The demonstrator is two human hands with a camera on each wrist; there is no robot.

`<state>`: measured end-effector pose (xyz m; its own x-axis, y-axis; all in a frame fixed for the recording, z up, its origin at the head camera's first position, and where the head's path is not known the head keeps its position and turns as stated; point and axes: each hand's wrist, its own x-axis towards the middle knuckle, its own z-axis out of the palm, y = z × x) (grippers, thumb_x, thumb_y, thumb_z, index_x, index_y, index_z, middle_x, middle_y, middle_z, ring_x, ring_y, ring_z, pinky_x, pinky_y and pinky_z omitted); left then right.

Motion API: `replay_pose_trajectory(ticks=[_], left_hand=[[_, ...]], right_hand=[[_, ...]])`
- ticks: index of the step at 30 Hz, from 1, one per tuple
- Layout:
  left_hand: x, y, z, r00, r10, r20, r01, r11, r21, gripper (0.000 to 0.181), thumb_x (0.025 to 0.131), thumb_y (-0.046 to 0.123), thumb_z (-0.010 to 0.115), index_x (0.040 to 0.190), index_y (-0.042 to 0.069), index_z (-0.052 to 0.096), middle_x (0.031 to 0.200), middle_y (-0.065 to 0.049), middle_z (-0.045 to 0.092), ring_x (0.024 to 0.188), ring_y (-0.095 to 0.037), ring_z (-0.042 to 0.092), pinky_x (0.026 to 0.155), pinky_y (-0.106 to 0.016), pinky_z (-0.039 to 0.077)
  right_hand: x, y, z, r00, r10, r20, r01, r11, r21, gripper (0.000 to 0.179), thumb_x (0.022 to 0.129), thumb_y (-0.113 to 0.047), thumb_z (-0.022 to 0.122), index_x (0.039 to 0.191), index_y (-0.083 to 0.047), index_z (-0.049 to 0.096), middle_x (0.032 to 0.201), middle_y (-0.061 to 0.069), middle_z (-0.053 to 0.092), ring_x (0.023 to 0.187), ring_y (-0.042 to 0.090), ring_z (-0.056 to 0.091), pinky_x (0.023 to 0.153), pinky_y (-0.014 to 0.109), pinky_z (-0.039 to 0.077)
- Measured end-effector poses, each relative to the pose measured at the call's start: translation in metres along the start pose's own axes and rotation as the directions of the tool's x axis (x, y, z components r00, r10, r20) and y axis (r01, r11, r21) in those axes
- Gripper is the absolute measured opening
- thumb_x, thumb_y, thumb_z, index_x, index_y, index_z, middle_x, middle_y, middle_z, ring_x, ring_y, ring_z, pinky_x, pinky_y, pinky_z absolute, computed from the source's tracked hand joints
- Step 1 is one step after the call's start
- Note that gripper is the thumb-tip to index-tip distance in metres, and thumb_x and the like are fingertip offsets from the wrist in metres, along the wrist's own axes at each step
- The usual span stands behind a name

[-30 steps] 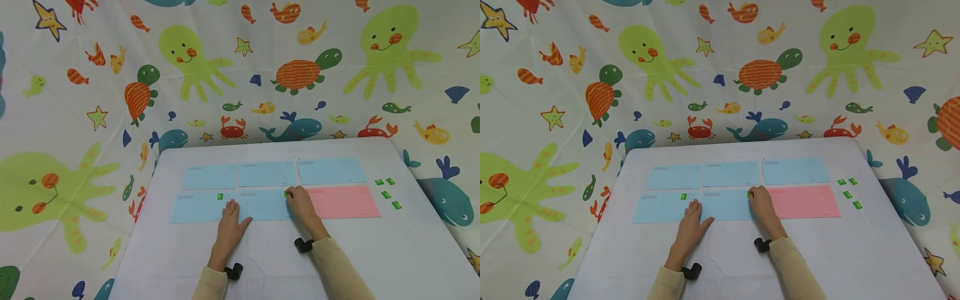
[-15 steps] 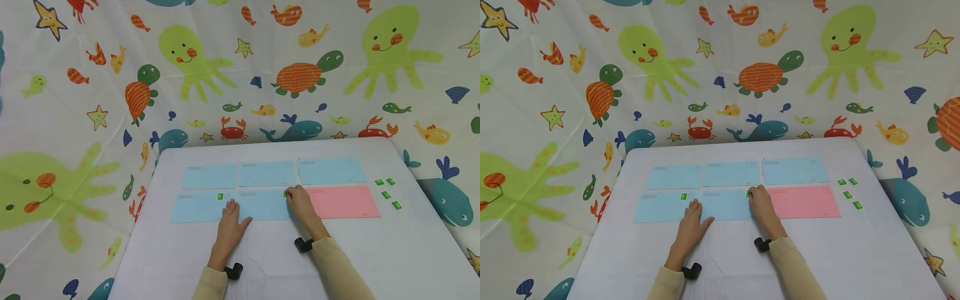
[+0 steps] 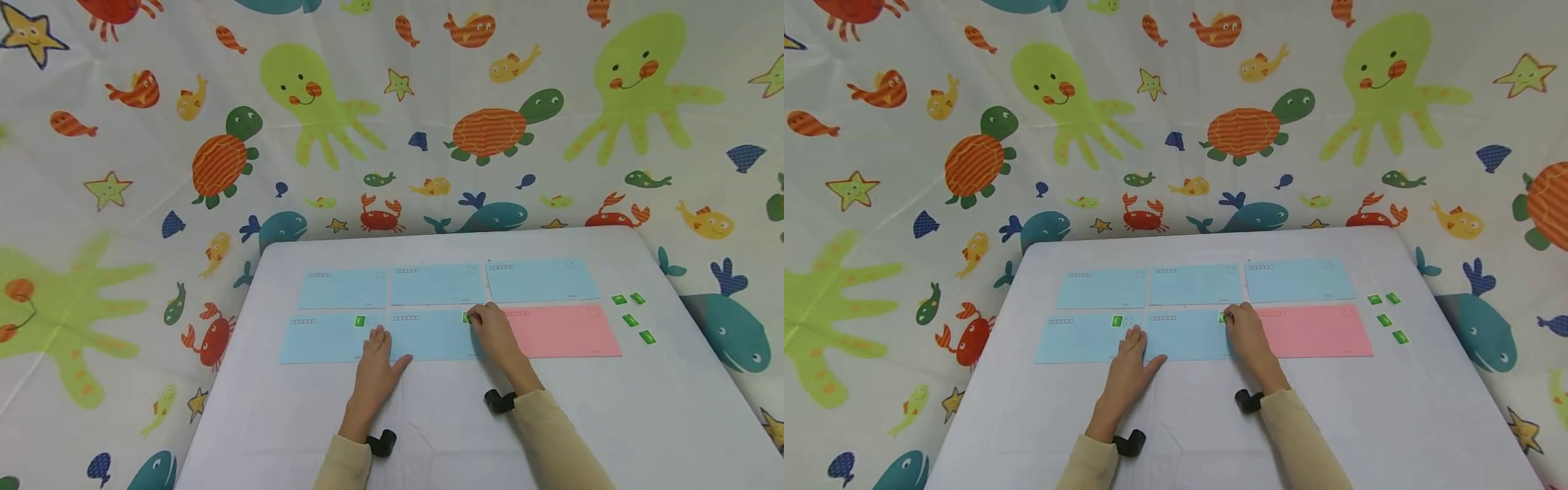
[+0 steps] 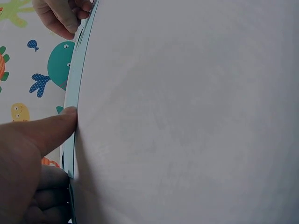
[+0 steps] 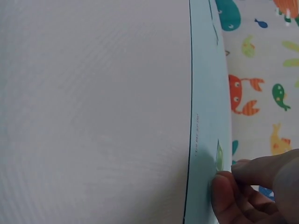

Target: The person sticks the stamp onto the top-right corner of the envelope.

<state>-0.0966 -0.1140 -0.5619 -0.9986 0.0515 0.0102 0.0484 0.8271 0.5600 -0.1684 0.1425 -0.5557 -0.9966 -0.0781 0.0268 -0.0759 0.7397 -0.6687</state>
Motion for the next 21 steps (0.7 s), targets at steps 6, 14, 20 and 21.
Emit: replay_pose_trajectory(ticks=[6, 14, 20, 21], left_hand=[[0.002, 0.0, 0.002, 1.0, -0.008, 0.001, 0.008, 1.0, 0.007, 0.075, 0.092, 0.038, 0.072, 0.143, -0.011, 0.047, 0.157, -0.028, 0.035, 0.15, -0.042, 0.03, 0.118, -0.058, 0.032], [0.0, 0.0, 0.005, 1.0, 0.015, -0.017, -0.015, 1.0, 0.014, 0.074, 0.092, 0.037, 0.072, 0.142, -0.012, 0.047, 0.156, -0.029, 0.036, 0.149, -0.043, 0.031, 0.118, -0.058, 0.032], [-0.003, 0.001, 0.007, 1.0, 0.016, -0.019, -0.016, 1.0, 0.014, 0.075, 0.092, 0.037, 0.072, 0.142, -0.012, 0.047, 0.156, -0.029, 0.036, 0.149, -0.043, 0.031, 0.119, -0.057, 0.031], [-0.003, 0.001, 0.007, 1.0, 0.012, -0.018, -0.012, 1.0, 0.013, 0.075, 0.092, 0.037, 0.072, 0.142, -0.012, 0.047, 0.157, -0.029, 0.036, 0.149, -0.043, 0.031, 0.119, -0.057, 0.03]], right_hand=[[-0.001, 0.002, -0.012, 1.0, 0.029, 0.001, -0.029, 1.0, -0.004, 0.019, 0.099, -0.006, 0.057, 0.11, 0.004, 0.068, 0.098, 0.017, 0.065, 0.086, 0.024, 0.059, 0.077, 0.038, 0.054], [-0.009, 0.007, -0.03, 0.999, 0.024, -0.044, -0.024, 1.0, 0.004, 0.019, 0.099, -0.007, 0.058, 0.109, 0.005, 0.068, 0.099, 0.018, 0.067, 0.087, 0.026, 0.061, 0.075, 0.037, 0.054], [-0.021, 0.014, -0.042, 0.997, 0.059, -0.056, -0.058, 0.998, 0.02, 0.021, 0.101, -0.01, 0.057, 0.112, 0.004, 0.067, 0.101, 0.018, 0.067, 0.087, 0.025, 0.061, 0.075, 0.036, 0.053], [-0.024, 0.015, -0.044, 0.996, 0.063, -0.061, -0.062, 0.998, 0.022, 0.021, 0.101, -0.01, 0.056, 0.112, 0.004, 0.067, 0.101, 0.018, 0.067, 0.087, 0.025, 0.061, 0.076, 0.036, 0.052]])
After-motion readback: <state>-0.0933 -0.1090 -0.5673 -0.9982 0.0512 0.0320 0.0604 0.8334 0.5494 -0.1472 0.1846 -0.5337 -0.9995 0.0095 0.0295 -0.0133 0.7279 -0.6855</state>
